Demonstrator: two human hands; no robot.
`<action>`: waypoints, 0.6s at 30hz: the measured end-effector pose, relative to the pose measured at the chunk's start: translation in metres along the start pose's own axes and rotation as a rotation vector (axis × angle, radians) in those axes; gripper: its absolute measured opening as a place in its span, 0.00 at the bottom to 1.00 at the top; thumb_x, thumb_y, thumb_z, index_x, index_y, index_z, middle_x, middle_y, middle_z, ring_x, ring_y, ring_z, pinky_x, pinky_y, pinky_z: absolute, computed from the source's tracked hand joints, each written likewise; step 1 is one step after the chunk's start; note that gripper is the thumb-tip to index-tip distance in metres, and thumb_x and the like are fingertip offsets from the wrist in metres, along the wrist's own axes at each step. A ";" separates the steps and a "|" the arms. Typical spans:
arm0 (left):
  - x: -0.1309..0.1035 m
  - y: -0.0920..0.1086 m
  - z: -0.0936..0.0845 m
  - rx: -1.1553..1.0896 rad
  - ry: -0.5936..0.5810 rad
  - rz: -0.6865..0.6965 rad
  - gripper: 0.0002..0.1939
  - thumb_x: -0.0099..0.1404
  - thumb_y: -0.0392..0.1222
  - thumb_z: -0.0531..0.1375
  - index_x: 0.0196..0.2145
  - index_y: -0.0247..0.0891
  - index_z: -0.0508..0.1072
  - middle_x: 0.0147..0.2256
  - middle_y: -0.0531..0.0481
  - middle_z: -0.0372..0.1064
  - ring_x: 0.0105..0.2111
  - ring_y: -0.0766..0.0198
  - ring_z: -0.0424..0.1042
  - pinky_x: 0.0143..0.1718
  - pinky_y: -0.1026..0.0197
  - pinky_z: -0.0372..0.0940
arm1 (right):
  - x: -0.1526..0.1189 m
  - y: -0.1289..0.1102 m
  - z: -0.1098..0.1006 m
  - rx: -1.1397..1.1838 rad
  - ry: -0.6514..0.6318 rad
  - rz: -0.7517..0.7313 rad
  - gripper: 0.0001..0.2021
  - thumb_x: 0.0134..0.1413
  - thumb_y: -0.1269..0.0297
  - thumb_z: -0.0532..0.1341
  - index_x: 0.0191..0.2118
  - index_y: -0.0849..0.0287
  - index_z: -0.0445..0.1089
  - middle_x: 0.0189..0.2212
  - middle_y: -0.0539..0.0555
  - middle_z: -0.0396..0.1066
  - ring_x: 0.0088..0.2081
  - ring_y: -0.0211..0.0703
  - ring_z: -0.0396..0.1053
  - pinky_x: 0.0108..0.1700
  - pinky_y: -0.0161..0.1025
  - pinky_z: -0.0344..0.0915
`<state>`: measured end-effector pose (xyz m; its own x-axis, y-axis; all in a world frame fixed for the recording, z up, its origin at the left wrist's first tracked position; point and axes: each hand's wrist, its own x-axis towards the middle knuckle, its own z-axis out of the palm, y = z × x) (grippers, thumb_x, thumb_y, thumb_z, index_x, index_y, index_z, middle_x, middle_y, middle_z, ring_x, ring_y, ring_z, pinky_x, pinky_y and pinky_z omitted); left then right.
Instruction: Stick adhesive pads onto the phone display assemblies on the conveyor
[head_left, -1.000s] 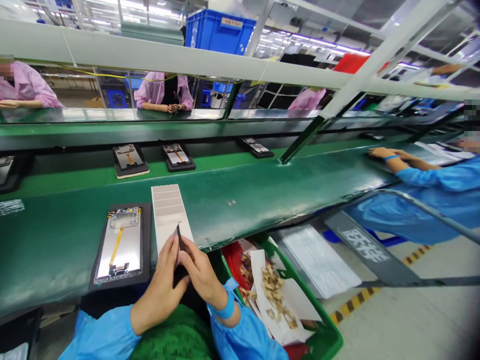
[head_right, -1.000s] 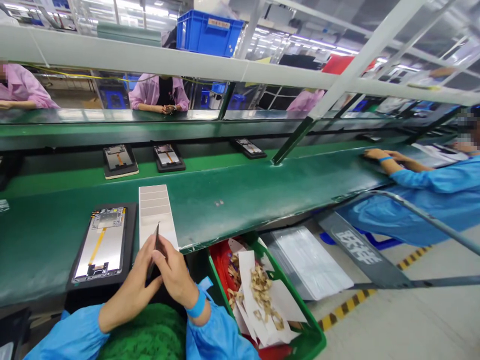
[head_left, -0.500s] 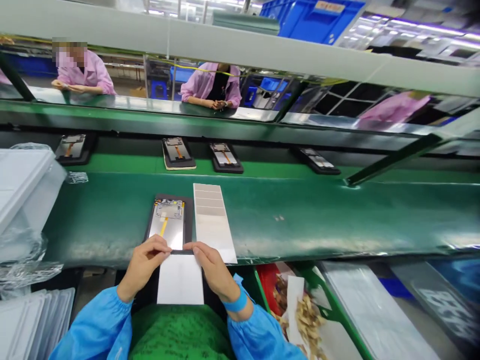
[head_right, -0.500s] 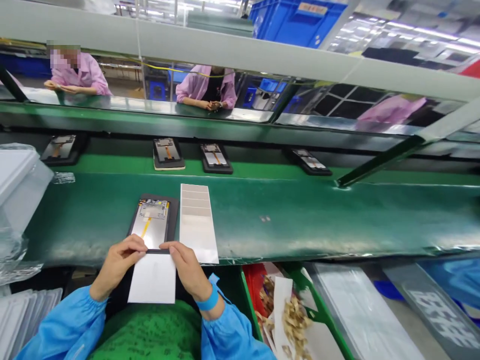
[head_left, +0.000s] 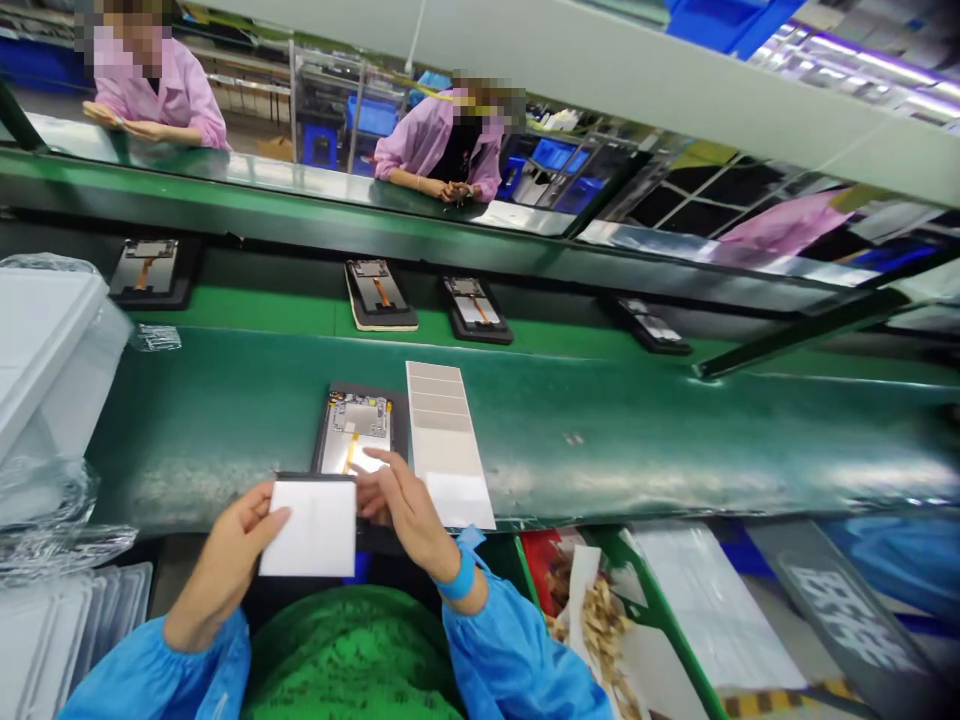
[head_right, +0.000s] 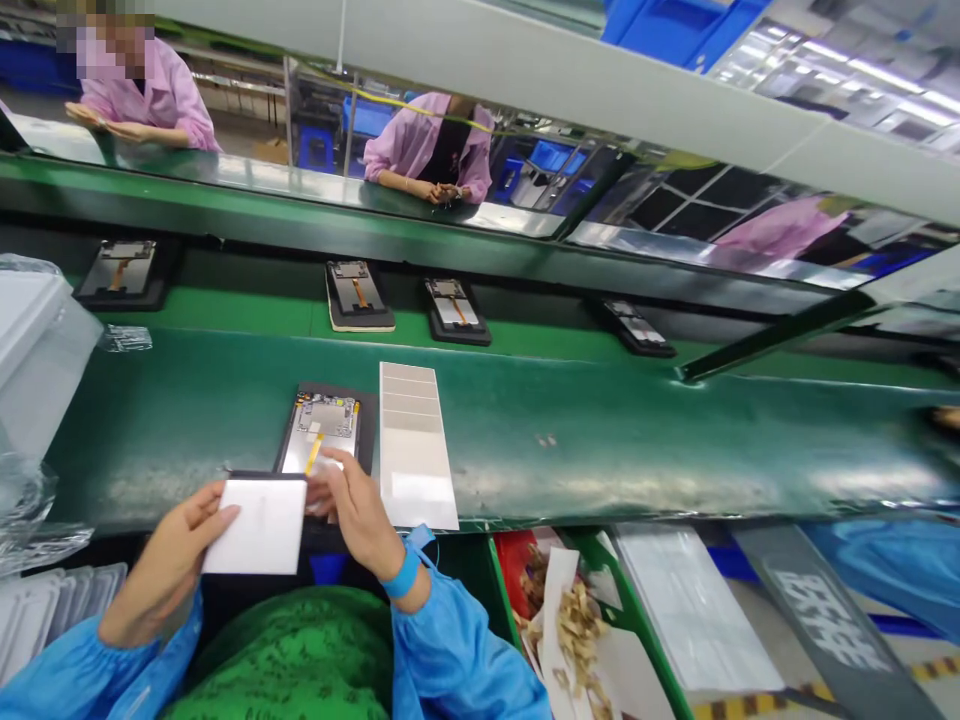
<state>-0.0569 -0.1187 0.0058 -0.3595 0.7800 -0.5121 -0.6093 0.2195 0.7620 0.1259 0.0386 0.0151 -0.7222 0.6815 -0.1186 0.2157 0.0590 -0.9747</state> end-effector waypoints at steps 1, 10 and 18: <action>0.000 0.004 -0.012 -0.003 0.077 0.023 0.34 0.53 0.46 0.72 0.55 0.34 0.70 0.44 0.41 0.78 0.41 0.53 0.78 0.37 0.60 0.73 | 0.003 -0.001 0.001 -0.091 0.021 -0.059 0.23 0.70 0.48 0.51 0.62 0.55 0.60 0.45 0.57 0.74 0.42 0.48 0.74 0.44 0.47 0.72; 0.007 0.009 -0.054 0.063 0.204 0.099 0.43 0.49 0.48 0.74 0.59 0.37 0.64 0.41 0.43 0.79 0.35 0.56 0.79 0.35 0.60 0.73 | 0.019 0.021 0.024 -0.835 -0.020 -0.439 0.04 0.64 0.68 0.61 0.44 0.58 0.70 0.45 0.59 0.70 0.46 0.51 0.67 0.48 0.51 0.70; 0.049 0.002 -0.008 0.238 -0.070 0.139 0.37 0.57 0.50 0.68 0.58 0.33 0.61 0.37 0.44 0.78 0.35 0.56 0.78 0.35 0.57 0.71 | 0.036 0.009 -0.004 -0.449 0.163 -0.381 0.05 0.66 0.68 0.58 0.42 0.56 0.72 0.38 0.54 0.73 0.40 0.44 0.71 0.43 0.42 0.70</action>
<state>-0.0807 -0.0848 -0.0210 -0.3733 0.8491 -0.3738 -0.3716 0.2323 0.8988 0.1049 0.0668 0.0027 -0.7010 0.6527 0.2875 0.2435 0.5980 -0.7636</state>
